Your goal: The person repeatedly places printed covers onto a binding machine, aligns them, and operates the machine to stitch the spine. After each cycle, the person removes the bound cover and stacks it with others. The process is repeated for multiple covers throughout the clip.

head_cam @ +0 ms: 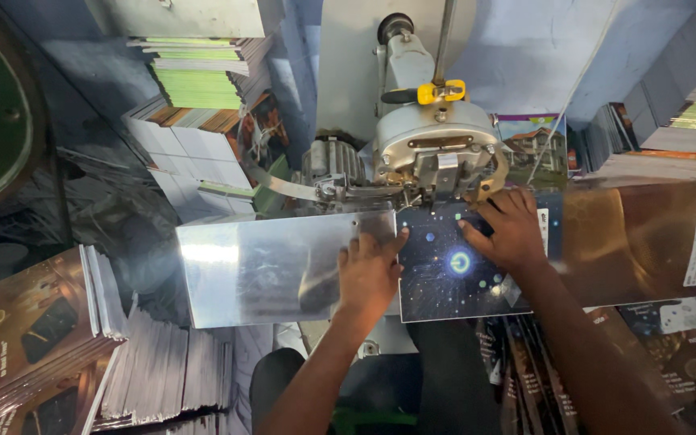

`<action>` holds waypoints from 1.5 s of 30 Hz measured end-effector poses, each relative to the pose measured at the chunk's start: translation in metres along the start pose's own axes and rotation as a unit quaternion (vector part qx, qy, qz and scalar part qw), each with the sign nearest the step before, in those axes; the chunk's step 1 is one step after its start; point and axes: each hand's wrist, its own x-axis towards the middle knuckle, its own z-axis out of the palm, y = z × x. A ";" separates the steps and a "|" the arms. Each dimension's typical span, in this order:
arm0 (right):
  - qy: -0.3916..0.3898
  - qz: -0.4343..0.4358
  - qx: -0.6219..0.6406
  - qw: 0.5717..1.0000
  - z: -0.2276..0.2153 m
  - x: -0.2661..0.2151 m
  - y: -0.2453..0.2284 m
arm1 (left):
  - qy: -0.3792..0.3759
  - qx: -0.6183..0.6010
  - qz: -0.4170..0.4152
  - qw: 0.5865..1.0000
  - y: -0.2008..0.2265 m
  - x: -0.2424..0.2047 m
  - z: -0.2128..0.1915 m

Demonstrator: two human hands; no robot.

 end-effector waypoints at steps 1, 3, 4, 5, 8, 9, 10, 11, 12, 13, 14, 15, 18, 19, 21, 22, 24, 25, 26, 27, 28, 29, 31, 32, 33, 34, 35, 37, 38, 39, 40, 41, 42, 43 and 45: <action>-0.003 0.000 -0.001 1.000 0.000 0.000 0.000 | -0.006 -0.003 -0.002 1.000 0.000 0.000 0.000; -0.018 0.005 0.003 1.000 -0.002 -0.001 0.001 | -0.017 -0.011 -0.007 1.000 0.000 0.000 -0.001; -0.030 0.011 0.008 0.999 -0.004 -0.001 0.002 | -0.021 -0.009 -0.010 1.000 0.001 -0.001 -0.001; -0.040 0.015 0.012 0.999 -0.006 0.001 0.003 | -0.023 -0.007 -0.013 1.000 0.001 0.000 -0.001; -0.065 0.000 0.030 0.997 -0.015 0.007 0.008 | -0.007 0.007 0.001 1.000 -0.001 -0.002 0.001; -0.102 0.022 0.060 0.993 -0.020 0.010 0.013 | 0.002 0.012 0.011 1.000 -0.001 -0.002 0.002; -0.138 0.044 0.090 0.985 -0.026 0.015 0.019 | 0.009 0.021 0.012 1.000 -0.002 -0.002 0.003; -0.174 0.067 0.119 0.975 -0.029 0.020 0.025 | 0.015 0.029 0.014 0.999 -0.002 -0.001 0.005; -0.256 0.127 0.095 0.954 -0.033 0.024 0.033 | 0.021 0.038 0.016 0.999 -0.002 0.000 0.006; -0.334 0.187 0.070 0.921 -0.040 0.027 0.045 | 0.013 0.028 0.012 0.999 -0.002 -0.001 0.007; -0.409 0.246 0.045 0.878 -0.043 0.029 0.056 | 0.005 0.018 0.007 1.000 -0.003 -0.001 0.007; -0.423 0.238 0.040 0.873 -0.042 0.032 0.068 | -0.003 0.009 0.003 1.000 -0.003 -0.001 0.008; -0.461 0.234 0.034 0.855 -0.038 0.031 0.111 | -0.010 0.006 -0.002 1.000 -0.002 -0.001 0.008; -0.473 0.245 0.037 0.845 -0.034 0.029 0.126 | -0.010 0.004 -0.002 1.000 -0.002 -0.001 0.008; -0.488 0.251 0.041 0.835 -0.025 0.021 0.152 | -0.009 0.001 -0.002 1.000 -0.002 -0.001 0.007; -0.491 0.246 0.043 0.835 -0.020 0.018 0.163 | -0.012 -0.001 -0.003 1.000 -0.001 -0.001 0.006; -0.491 0.229 0.044 0.839 -0.014 0.012 0.177 | -0.020 -0.005 -0.006 1.000 0.000 -0.002 0.006; -0.487 0.220 0.044 0.844 -0.014 0.010 0.178 | -0.014 -0.001 -0.004 1.000 0.000 -0.002 0.006; -0.484 0.210 0.043 0.848 -0.016 0.010 0.176 | -0.008 0.003 -0.003 1.000 0.001 -0.002 0.005; -0.473 0.213 0.044 0.854 -0.022 0.012 0.171 | -0.002 0.006 0.000 1.000 0.002 -0.002 0.006; -0.463 0.215 0.045 0.859 -0.031 0.015 0.163 | 0.015 0.018 0.014 1.000 0.003 -0.002 0.006; -0.451 0.218 0.046 0.864 -0.042 0.021 0.150 | 0.032 0.029 0.029 0.999 0.004 -0.003 0.006; -0.442 0.236 0.001 0.865 -0.072 0.036 0.117 | 0.031 0.041 0.035 0.998 0.003 -0.003 0.006; -0.433 0.244 -0.019 0.867 -0.091 0.043 0.098 | 0.012 0.042 0.026 0.999 0.003 -0.003 0.007; -0.417 0.252 -0.026 0.873 -0.110 0.045 0.078 | -0.008 0.043 0.016 0.999 0.003 -0.004 0.007; -0.400 0.259 -0.035 0.878 -0.131 0.042 0.057 | 0.009 0.046 0.031 0.998 0.002 -0.004 0.008; -0.378 0.265 -0.038 0.886 -0.151 0.038 0.040 | 0.027 0.049 0.046 0.997 0.001 -0.004 0.008; -0.345 0.260 -0.031 0.901 -0.174 0.036 0.024 | 0.042 0.049 0.059 0.996 -0.001 -0.005 0.008; -0.327 0.240 -0.021 0.914 -0.177 0.035 0.025 | 0.039 0.045 0.057 0.997 -0.002 -0.006 0.009; -0.346 0.235 -0.049 0.907 -0.177 0.031 0.032 | 0.037 0.042 0.055 0.997 -0.002 -0.005 0.009; -0.363 0.241 -0.072 0.897 -0.173 0.026 0.046 | 0.035 0.042 0.054 0.997 -0.001 -0.004 0.010; -0.384 0.238 -0.091 0.887 -0.166 0.019 0.064 | 0.032 0.043 0.051 0.997 -0.001 -0.004 0.010; -0.404 0.238 -0.108 0.877 -0.158 0.014 0.089 | 0.030 0.044 0.048 0.997 0.000 -0.004 0.010; -0.423 0.235 -0.127 0.866 -0.151 0.009 0.117 | 0.030 0.044 0.048 0.997 0.000 -0.004 0.010; -0.440 0.241 -0.142 0.853 -0.141 -0.022 0.164 | 0.029 0.043 0.048 0.997 0.001 -0.004 0.010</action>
